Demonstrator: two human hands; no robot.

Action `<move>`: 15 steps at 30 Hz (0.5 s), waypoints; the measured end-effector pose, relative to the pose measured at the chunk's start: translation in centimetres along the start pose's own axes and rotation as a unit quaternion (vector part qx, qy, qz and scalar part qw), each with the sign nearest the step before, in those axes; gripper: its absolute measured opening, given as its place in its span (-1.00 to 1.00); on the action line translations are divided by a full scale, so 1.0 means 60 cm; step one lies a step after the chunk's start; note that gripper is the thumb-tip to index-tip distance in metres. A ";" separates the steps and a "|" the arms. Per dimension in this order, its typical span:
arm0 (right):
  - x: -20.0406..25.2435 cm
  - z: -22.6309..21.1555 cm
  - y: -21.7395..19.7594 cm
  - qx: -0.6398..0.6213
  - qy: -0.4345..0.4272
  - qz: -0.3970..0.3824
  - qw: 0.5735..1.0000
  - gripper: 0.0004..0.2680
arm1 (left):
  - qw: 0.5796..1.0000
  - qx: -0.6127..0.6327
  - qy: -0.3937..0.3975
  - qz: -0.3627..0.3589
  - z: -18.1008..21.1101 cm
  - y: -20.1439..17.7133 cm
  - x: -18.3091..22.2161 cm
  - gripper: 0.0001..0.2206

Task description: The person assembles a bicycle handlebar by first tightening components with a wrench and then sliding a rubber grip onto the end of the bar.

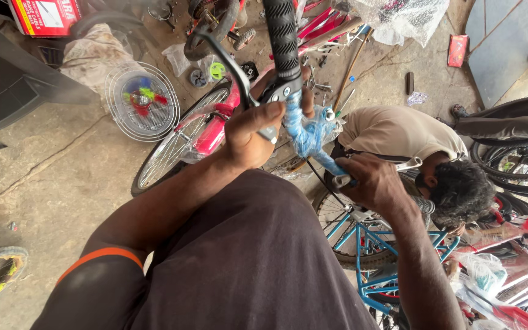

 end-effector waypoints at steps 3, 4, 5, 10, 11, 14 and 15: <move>-0.013 0.016 -0.005 -0.049 0.035 -0.042 0.997 -0.80 | 0.999 0.010 -0.010 0.049 -0.021 -0.021 -0.017 -0.44; -0.016 0.007 -0.021 -0.019 -0.001 -0.005 1.000 -0.75 | 0.998 0.012 -0.008 0.062 -0.026 -0.028 -0.030 -0.49; -0.020 -0.002 -0.038 0.012 -0.037 0.033 0.999 -0.70 | 0.997 0.014 -0.006 0.074 -0.029 -0.034 -0.045 -0.52; -0.077 -0.007 -0.058 0.145 -0.034 0.089 0.985 -0.50 | 0.993 -0.012 -0.005 0.121 -0.044 -0.050 -0.094 -0.59; -0.090 -0.005 -0.059 0.161 -0.033 0.099 0.981 -0.41 | 0.991 -0.011 -0.012 0.134 -0.049 -0.051 -0.094 -0.59; -0.135 0.006 -0.045 0.098 -0.057 0.073 0.991 -0.16 | 0.990 0.001 -0.011 0.141 -0.053 -0.048 -0.083 -0.59; -0.142 0.011 -0.042 0.092 -0.040 0.081 0.992 -0.16 | 0.990 0.003 -0.006 0.138 -0.051 -0.046 -0.079 -0.58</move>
Point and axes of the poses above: each hand's wrist, its own x-axis away from the middle knuckle, its own y-axis out of the palm, z = x × y, the point moved 7 cm from there along -x, towards the middle knuckle, and after that the axes turned 11 degrees about -z, right-handed, at the moved point
